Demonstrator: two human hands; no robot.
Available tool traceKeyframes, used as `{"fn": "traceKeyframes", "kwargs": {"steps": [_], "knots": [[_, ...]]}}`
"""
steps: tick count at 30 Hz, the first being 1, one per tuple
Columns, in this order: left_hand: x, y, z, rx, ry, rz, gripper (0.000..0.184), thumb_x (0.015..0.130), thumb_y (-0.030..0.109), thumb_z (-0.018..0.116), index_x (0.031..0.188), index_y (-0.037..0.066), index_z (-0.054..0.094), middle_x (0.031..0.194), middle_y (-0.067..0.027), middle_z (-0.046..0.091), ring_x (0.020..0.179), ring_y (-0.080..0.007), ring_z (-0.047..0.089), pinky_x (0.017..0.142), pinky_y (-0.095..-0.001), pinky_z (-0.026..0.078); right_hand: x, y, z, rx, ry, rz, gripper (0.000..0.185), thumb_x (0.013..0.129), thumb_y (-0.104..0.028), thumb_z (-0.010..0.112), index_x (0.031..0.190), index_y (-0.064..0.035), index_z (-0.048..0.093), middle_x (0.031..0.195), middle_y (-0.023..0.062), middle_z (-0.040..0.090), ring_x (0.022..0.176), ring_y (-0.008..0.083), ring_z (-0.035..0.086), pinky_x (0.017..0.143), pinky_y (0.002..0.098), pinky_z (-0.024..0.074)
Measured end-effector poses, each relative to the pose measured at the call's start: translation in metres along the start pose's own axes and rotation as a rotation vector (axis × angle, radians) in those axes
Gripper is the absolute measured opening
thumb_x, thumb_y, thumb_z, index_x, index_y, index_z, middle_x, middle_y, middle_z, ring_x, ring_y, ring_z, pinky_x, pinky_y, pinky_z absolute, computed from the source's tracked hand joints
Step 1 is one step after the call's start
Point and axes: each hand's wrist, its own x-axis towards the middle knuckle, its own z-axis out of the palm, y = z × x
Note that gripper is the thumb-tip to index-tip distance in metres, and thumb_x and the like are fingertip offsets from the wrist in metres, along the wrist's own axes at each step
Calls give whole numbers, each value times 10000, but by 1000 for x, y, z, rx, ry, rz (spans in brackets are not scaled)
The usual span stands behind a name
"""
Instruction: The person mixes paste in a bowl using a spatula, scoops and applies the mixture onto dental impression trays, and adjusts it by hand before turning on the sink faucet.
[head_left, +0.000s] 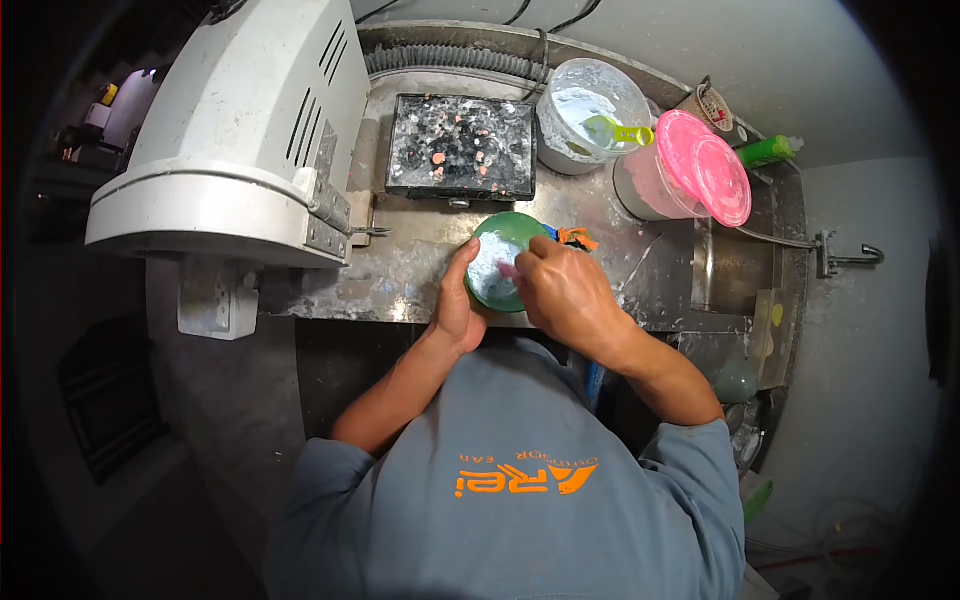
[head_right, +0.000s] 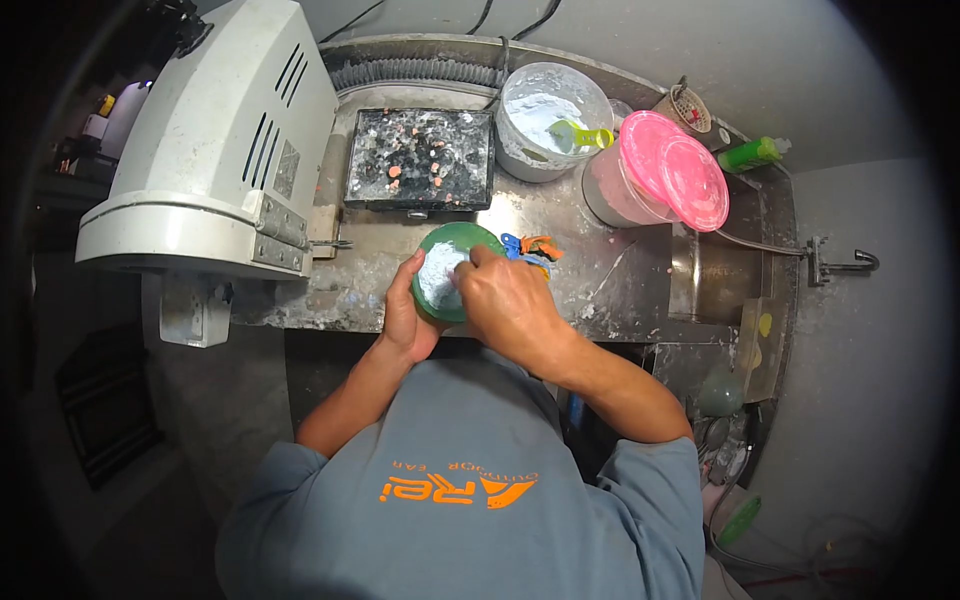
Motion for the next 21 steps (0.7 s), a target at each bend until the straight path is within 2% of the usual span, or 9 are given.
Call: {"fn": "traceKeyframes", "kwargs": {"steps": [3,6,9,13,16,19,21], "knots": [[-6,13,-2,16,-17,-31,615,933,574,472,1377,153,523,1328,-67,590,1203,-250,581,998,-520,464,6,11,4,-124,50,19,85,830,-85,658,855,-6,676,844,155,625,657,361,659,573,456,527],[-14,23,3,29,-26,-64,619,932,595,465,1384,176,518,1330,-60,588,1204,-245,581,971,-524,476,1,21,5,-25,-20,-109,87,807,-86,657,827,-5,678,830,150,621,644,354,657,568,460,524],[-10,14,-8,62,-18,-92,614,933,594,470,1389,185,513,1335,-58,586,1213,-247,577,962,-518,478,5,8,12,69,-8,-141,87,805,-90,657,807,-8,686,815,138,617,641,347,658,579,459,526],[-14,24,-8,40,-9,-116,590,938,583,475,1378,193,521,1320,-48,591,1198,-242,579,953,-517,478,15,17,15,-73,32,-54,88,784,-81,669,841,-21,701,811,133,613,664,338,662,597,451,531],[-13,26,-16,26,-15,-98,580,938,583,479,1367,196,530,1312,-49,594,1191,-243,581,953,-518,476,12,19,15,-38,-53,-129,132,747,-81,680,863,-23,706,818,133,614,657,341,659,586,455,528],[-14,22,-17,20,9,-118,580,939,583,478,1365,192,531,1307,-49,595,1193,-240,579,953,-506,474,13,12,26,73,7,-168,130,750,-94,686,859,-30,712,811,130,616,654,341,658,592,458,530],[-19,25,-14,14,31,-128,578,939,583,478,1362,193,533,1306,-48,595,1194,-236,575,953,-496,473,15,13,24,7,42,-100,114,752,-104,692,839,-31,700,811,127,615,658,342,657,596,459,531]]}}
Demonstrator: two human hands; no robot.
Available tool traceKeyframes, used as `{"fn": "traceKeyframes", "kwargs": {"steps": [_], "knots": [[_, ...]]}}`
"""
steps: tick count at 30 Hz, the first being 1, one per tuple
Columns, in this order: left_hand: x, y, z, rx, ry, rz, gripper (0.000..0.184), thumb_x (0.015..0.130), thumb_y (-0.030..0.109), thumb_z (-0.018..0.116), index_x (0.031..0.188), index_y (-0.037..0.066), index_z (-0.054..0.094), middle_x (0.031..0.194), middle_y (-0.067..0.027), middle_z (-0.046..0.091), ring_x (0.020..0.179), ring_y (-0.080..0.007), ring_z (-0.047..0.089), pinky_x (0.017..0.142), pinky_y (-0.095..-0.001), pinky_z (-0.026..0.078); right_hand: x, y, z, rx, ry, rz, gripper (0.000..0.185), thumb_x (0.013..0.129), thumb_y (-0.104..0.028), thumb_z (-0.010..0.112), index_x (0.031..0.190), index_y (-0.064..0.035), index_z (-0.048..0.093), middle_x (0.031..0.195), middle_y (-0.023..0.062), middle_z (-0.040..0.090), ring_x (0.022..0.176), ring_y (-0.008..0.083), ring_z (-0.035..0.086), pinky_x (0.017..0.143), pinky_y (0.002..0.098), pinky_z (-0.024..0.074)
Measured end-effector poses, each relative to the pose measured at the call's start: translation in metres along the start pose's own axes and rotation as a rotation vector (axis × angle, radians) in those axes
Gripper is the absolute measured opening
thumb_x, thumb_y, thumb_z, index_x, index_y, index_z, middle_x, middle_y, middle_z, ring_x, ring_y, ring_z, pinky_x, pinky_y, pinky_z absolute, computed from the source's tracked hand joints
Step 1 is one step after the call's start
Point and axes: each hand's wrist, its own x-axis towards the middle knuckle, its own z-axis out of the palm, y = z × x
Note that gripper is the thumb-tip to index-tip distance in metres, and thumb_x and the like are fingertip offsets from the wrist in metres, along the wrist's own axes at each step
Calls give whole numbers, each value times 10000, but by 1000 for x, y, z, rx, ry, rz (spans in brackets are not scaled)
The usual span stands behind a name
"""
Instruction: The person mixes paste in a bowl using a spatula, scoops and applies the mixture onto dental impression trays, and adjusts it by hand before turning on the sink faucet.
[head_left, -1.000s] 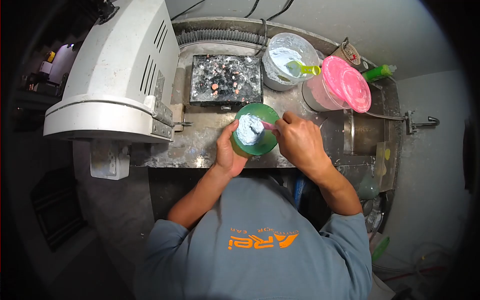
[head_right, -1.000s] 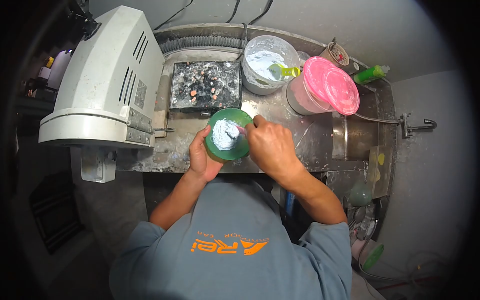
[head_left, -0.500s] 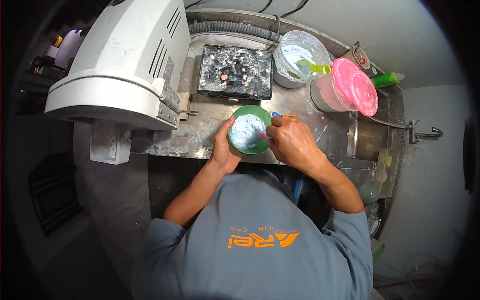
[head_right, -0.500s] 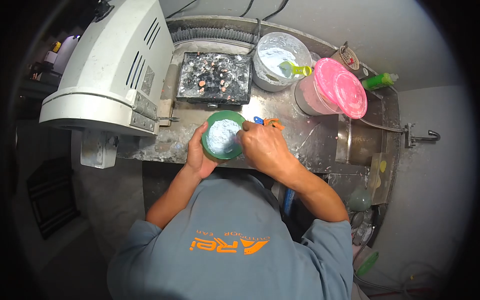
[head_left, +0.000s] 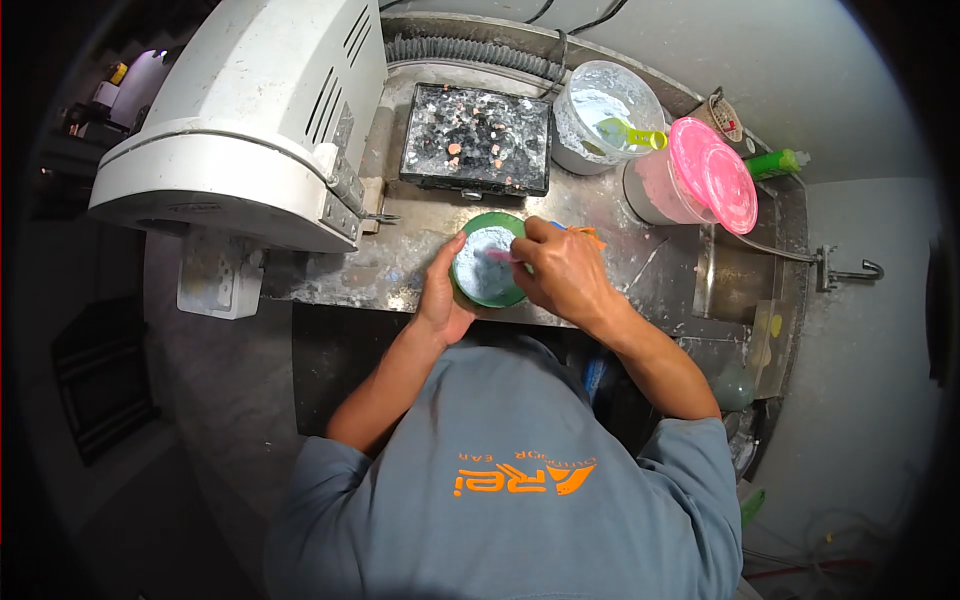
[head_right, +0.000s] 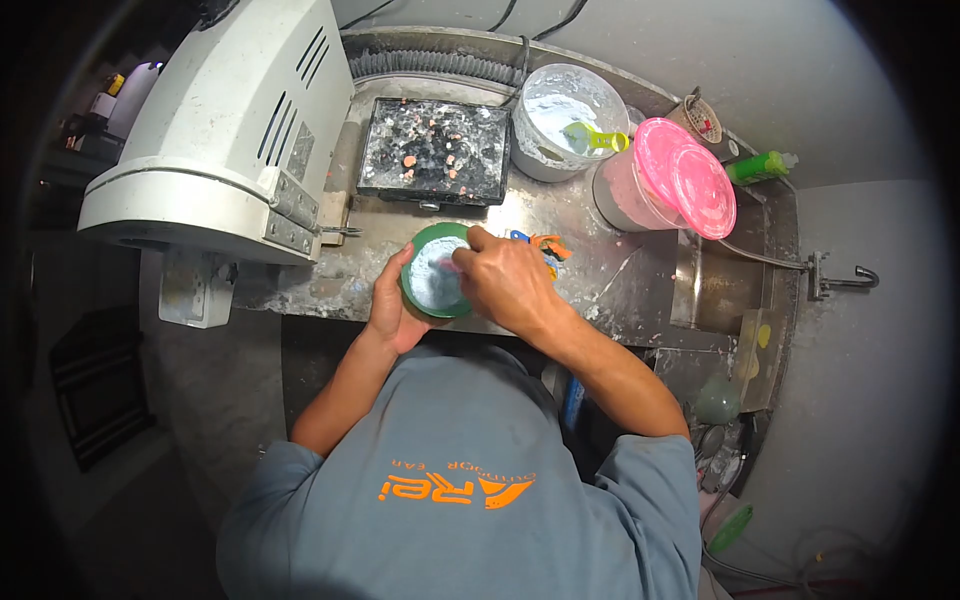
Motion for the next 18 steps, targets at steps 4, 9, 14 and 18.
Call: {"fn": "traceKeyframes", "kwargs": {"steps": [4,9,14,18], "knots": [[2,-1,-4,-13,-43,33,584,937,588,479,1359,188,535,1293,-48,599,1191,-232,570,949,-491,475,-5,-2,-3,-35,-89,28,116,728,-102,705,825,-40,692,803,118,610,655,341,654,584,461,525],[-2,-3,-1,-31,6,48,529,950,549,508,1302,159,573,1252,-54,629,1156,-235,605,951,-521,494,-5,1,8,49,79,58,102,718,-111,729,781,-55,672,779,94,587,644,322,632,559,449,501],[7,-13,-10,-1,-37,47,562,948,570,477,1346,179,544,1284,-48,609,1175,-239,594,955,-522,485,-12,2,9,46,4,-94,99,721,-105,739,776,-72,664,766,71,563,638,295,619,532,428,484],[-1,-8,-4,4,-23,26,499,959,502,521,1277,120,574,1217,-73,636,1123,-232,633,924,-483,543,-3,11,6,-11,130,-183,95,718,-105,713,780,-70,651,745,74,543,610,287,619,515,429,478]]}}
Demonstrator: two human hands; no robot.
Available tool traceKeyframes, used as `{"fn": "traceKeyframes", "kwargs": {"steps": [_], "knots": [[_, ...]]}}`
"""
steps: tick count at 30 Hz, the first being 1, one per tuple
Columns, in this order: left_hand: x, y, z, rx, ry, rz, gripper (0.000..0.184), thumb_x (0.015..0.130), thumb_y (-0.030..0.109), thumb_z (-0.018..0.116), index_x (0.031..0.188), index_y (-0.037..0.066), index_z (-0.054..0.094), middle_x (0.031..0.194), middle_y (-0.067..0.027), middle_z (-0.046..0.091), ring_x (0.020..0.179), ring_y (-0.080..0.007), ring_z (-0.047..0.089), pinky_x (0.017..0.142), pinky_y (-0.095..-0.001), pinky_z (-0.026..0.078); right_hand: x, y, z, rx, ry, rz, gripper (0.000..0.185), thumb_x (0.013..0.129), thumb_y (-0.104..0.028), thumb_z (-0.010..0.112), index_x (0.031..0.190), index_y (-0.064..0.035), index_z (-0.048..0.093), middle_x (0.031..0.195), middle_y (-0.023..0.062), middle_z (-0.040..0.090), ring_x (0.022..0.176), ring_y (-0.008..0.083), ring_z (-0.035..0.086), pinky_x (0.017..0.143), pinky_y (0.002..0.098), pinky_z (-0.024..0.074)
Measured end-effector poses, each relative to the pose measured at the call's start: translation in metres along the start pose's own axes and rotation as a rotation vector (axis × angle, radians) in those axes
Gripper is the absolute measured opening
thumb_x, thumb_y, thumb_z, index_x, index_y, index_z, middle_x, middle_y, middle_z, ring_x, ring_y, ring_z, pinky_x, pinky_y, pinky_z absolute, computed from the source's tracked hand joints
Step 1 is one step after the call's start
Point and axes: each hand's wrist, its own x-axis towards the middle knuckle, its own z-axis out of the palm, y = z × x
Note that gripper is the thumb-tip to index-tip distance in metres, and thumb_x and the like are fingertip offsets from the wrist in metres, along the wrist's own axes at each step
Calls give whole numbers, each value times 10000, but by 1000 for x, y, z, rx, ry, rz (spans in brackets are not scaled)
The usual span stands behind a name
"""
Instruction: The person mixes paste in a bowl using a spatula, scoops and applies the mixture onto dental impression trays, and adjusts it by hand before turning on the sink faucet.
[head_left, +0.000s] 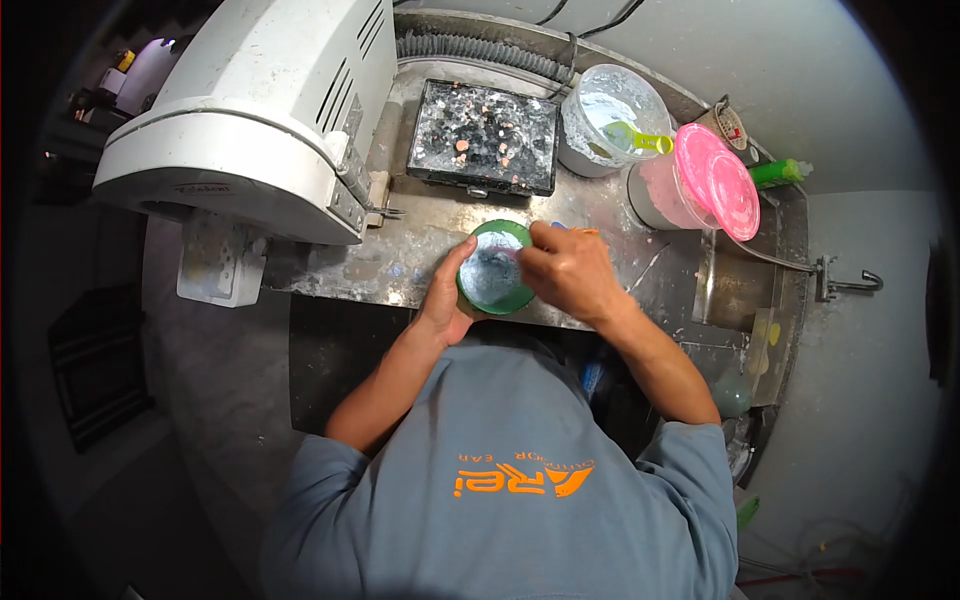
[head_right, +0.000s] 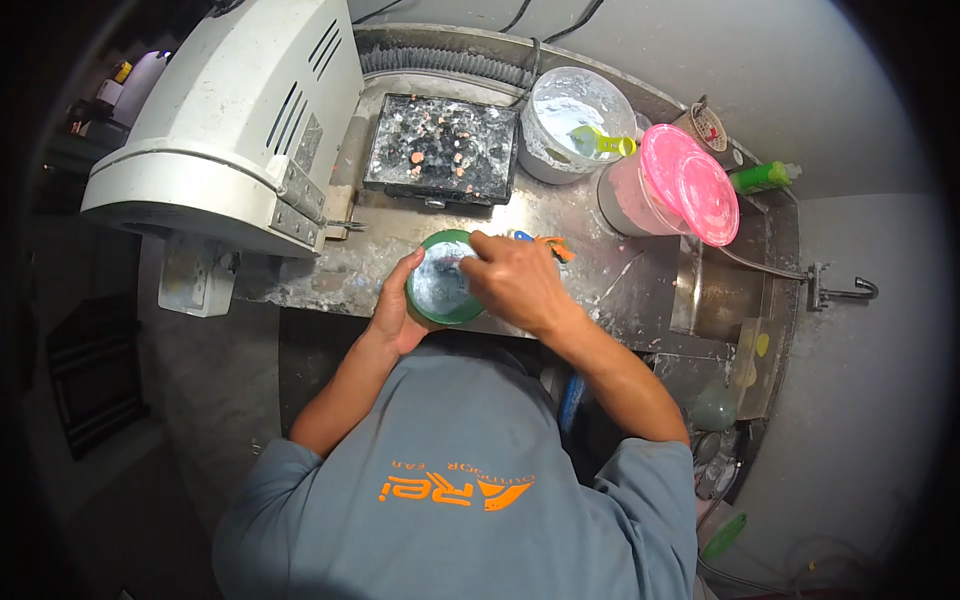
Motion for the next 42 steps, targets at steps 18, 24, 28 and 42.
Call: {"fn": "traceKeyframes", "kwargs": {"steps": [18,24,28,42], "knots": [[21,-10,-14,45,41,134,570,919,571,557,1285,134,587,1179,-70,663,1077,-212,648,913,-435,535,-3,-13,-2,5,-180,166,89,786,-114,663,790,-52,727,787,100,635,675,329,663,586,450,521],[11,4,-13,83,-24,24,532,922,530,577,1248,110,598,1152,-87,679,1027,-225,690,864,-411,588,10,5,1,-99,-125,-56,153,772,-121,618,875,-110,731,829,48,617,674,273,673,550,415,518],[11,10,-17,112,-31,17,551,927,536,561,1265,102,592,1156,-84,682,1020,-224,695,866,-413,591,3,2,-9,-151,-289,-127,165,767,-132,633,891,-122,741,835,39,612,697,242,672,540,400,519],[21,-1,-20,118,71,339,477,930,406,594,1223,31,568,1072,-73,638,953,-156,647,828,-316,544,-2,-12,-6,-16,-423,348,161,807,-164,682,769,-8,695,758,202,670,705,402,670,633,507,529]]}}
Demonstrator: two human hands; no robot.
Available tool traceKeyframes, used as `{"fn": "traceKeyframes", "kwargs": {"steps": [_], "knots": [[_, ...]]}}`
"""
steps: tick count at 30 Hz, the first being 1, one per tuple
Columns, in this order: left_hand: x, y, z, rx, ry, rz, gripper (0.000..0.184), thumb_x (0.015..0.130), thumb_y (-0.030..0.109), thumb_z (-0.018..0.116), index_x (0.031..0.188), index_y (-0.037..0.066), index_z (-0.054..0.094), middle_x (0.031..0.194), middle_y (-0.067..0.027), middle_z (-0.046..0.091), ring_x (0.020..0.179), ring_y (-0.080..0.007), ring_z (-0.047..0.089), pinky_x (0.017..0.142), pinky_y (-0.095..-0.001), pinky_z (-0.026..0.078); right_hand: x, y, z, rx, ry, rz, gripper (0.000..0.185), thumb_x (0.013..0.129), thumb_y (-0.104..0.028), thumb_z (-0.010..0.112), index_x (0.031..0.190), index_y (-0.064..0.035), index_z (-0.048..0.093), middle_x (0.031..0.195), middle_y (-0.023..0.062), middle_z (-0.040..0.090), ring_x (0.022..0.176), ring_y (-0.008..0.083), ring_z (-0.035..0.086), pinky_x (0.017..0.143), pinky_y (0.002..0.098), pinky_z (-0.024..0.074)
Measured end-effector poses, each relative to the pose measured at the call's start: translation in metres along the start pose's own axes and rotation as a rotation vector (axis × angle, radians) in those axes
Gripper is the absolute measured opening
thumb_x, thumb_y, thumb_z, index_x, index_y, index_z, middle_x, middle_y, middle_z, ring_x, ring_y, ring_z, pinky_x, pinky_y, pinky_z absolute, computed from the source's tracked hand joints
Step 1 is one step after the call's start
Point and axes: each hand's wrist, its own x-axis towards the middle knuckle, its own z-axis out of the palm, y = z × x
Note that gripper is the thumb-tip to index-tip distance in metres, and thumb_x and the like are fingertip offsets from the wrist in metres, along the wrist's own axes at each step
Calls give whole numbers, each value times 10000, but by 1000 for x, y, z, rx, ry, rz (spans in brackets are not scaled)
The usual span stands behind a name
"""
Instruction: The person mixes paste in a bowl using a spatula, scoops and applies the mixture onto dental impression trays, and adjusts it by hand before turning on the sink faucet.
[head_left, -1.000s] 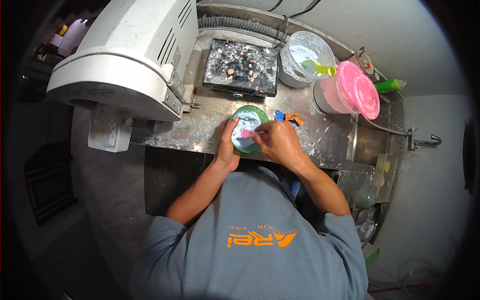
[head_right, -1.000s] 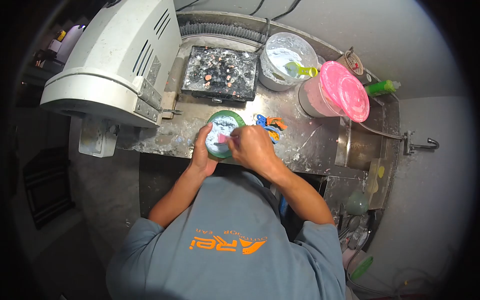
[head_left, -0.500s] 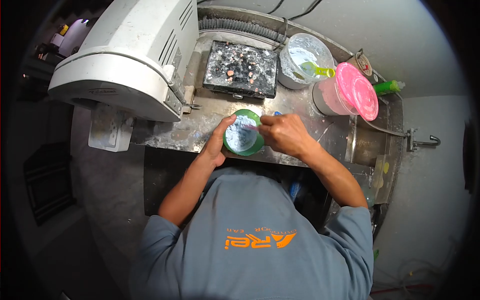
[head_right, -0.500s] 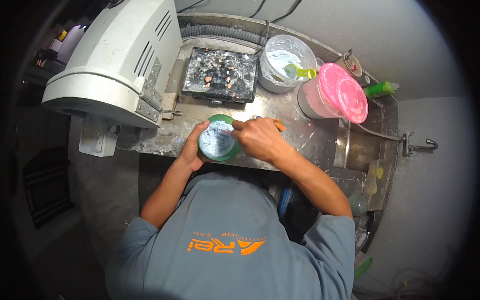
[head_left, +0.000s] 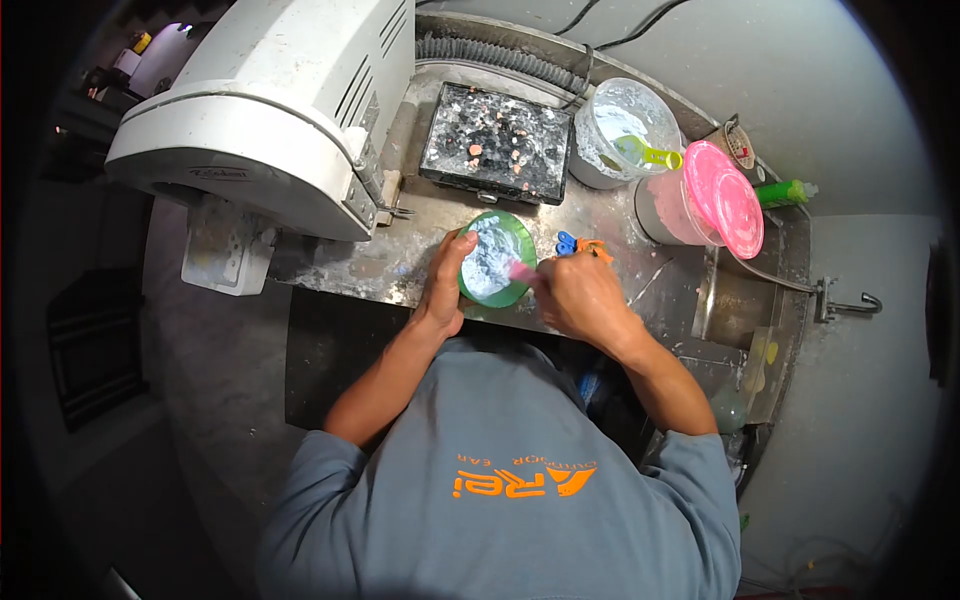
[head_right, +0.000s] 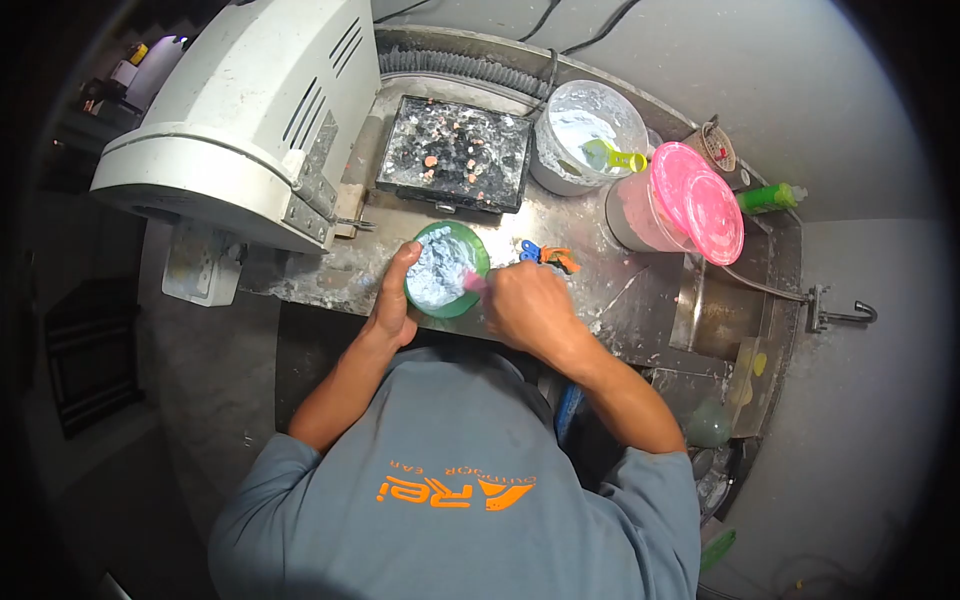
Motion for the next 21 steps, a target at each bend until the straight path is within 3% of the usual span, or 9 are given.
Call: {"fn": "traceKeyframes", "kwargs": {"steps": [1,5,6,9,13,14,16,18,21], "knots": [[1,-4,4,5,21,50,479,930,401,599,1229,29,564,1079,-69,630,963,-149,633,840,-311,530,0,-6,3,39,-116,88,160,791,-154,684,767,4,695,781,219,690,733,422,683,665,519,544],[4,-9,9,70,56,42,479,939,387,602,1253,29,547,1102,-67,618,999,-142,597,882,-302,489,16,-14,4,386,-43,98,163,776,-108,672,778,54,682,754,290,668,766,445,680,693,535,533],[5,-8,10,109,46,54,492,939,410,595,1257,37,544,1086,-65,629,975,-151,629,857,-317,524,18,-10,-2,353,-73,85,263,898,-189,637,797,53,656,749,274,643,757,437,659,662,507,506],[8,5,6,29,-50,-119,485,941,429,583,1241,49,569,1068,-68,655,946,-160,665,822,-339,565,17,3,-2,95,217,-9,173,859,-128,652,825,41,661,811,239,663,745,430,662,651,508,512],[7,21,12,1,-129,-179,512,929,493,569,1203,65,626,1081,-80,693,936,-170,696,810,-348,584,6,5,-1,-77,-59,-154,113,777,-50,654,864,22,660,813,200,647,702,403,659,635,503,526],[13,11,7,53,-84,-153,535,922,517,566,1209,69,626,1090,-81,694,937,-181,703,812,-355,586,9,4,2,-108,-69,-241,230,783,-42,620,993,-35,714,802,186,642,692,383,666,613,492,531],[12,14,9,50,-89,-187,518,927,507,564,1205,75,628,1088,-79,694,935,-180,702,807,-357,587,15,-2,-4,-94,93,-218,151,800,-99,637,903,-20,714,789,200,663,709,382,692,612,477,550],[13,23,11,-23,-100,-224,484,940,489,555,1198,86,631,1087,-78,693,929,-172,700,797,-355,588,19,-4,-27,-145,149,-152,435,804,-53,584,1198,-175,721,788,175,646,669,360,670,586,474,535],[15,23,10,-13,-122,-132,486,946,477,552,1220,80,612,1060,-80,695,898,-168,702,779,-351,592,13,0,-27,-219,-21,-92,428,788,-67,619,1191,-167,723,743,184,643,676,368,672,610,490,538]]}}
